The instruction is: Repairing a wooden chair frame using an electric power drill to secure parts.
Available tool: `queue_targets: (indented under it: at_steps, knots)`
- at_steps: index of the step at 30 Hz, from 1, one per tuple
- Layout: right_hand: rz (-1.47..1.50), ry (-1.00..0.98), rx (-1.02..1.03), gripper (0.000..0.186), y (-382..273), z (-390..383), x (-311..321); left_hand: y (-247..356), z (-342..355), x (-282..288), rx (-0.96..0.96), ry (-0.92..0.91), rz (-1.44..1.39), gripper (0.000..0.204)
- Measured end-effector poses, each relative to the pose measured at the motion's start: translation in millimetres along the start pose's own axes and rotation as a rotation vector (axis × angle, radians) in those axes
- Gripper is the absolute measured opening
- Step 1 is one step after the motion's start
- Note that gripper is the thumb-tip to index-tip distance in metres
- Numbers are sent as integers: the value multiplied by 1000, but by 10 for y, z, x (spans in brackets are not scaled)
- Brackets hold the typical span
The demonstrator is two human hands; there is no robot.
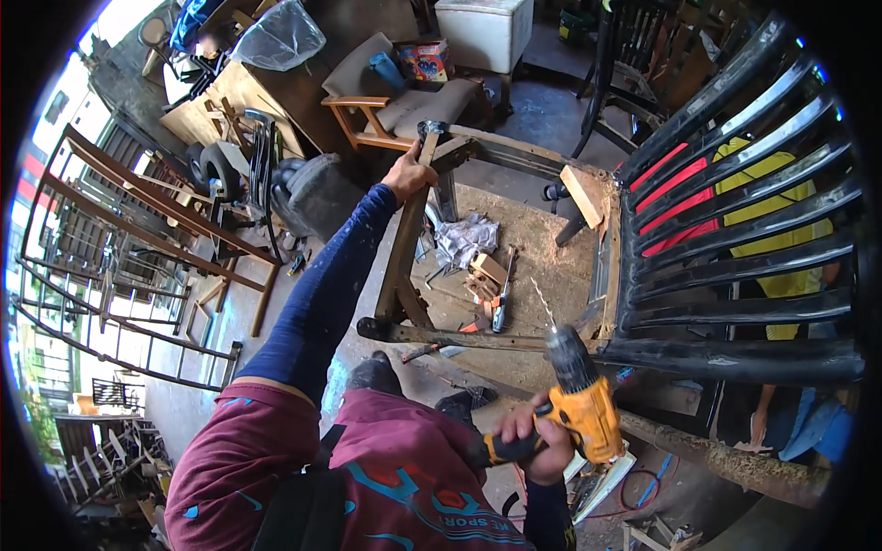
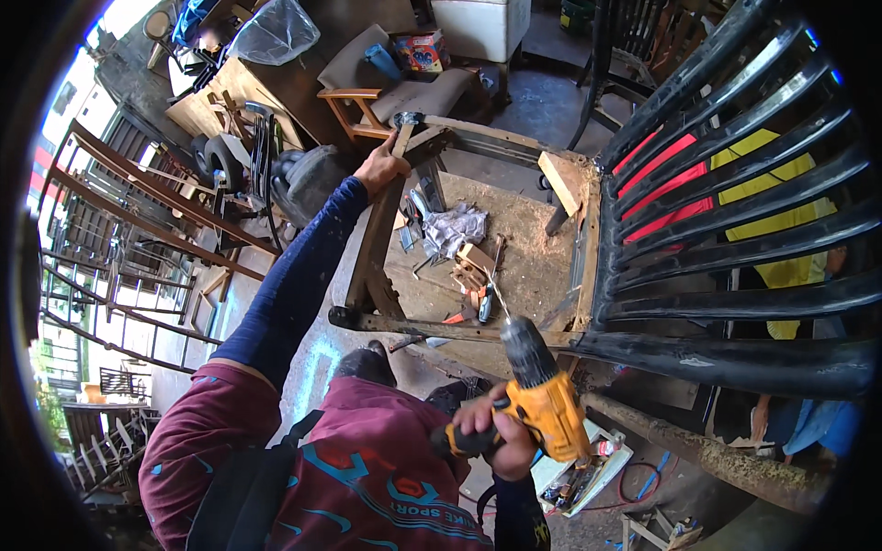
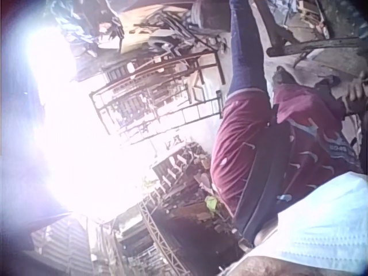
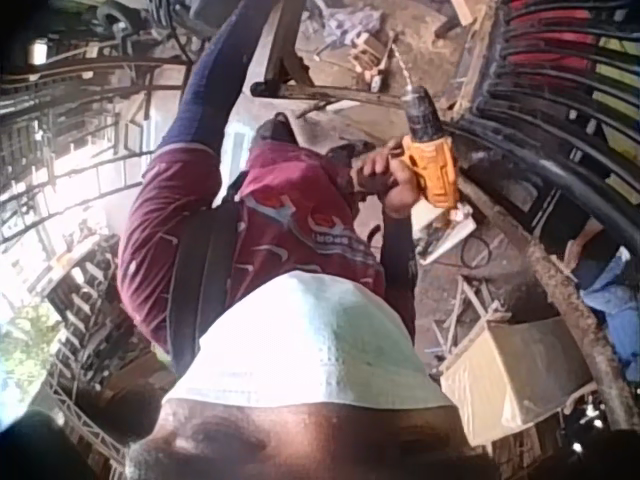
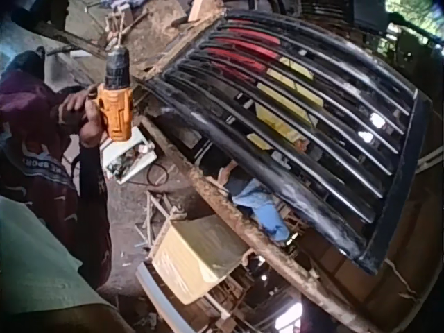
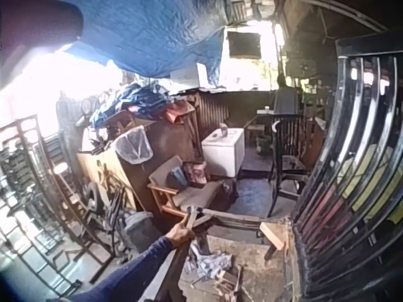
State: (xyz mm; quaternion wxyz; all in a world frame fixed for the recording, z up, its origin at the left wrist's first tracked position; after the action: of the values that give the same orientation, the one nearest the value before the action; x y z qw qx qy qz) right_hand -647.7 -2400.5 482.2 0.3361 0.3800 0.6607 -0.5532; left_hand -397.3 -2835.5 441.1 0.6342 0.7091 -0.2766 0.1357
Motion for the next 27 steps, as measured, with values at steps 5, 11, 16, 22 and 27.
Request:
queue_targets:
  at_steps: [5,11,16,22,27]
  knots:
    - [115,-22,-44,35,34,306,-275,-136,119,11,-14,18,76,112]
    - [79,-6,-26,39,113,795,-630,-176,170,0,-54,-10,58,108]
    - [216,22,28,34,187,1276,-885,-25,31,-9,-136,-11,10,99]
    - [290,68,40,30,318,2027,-978,9,-45,-35,-161,47,-129,98]
    - [205,162,-8,29,485,2554,-951,36,-68,-32,-224,19,-123,109]
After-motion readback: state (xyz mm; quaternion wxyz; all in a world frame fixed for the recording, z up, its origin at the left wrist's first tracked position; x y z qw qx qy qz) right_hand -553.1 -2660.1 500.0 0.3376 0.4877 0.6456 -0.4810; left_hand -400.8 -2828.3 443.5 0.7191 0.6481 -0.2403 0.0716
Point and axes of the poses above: each hand's wrist, its own z-axis towards the middle knuckle, its own x-axis out of the back of the hand, y = z × x, the point moved 5 cm from there along z, towards the middle knuckle, and after that the axes turned 9 degrees about z, right-handed, at the moved point
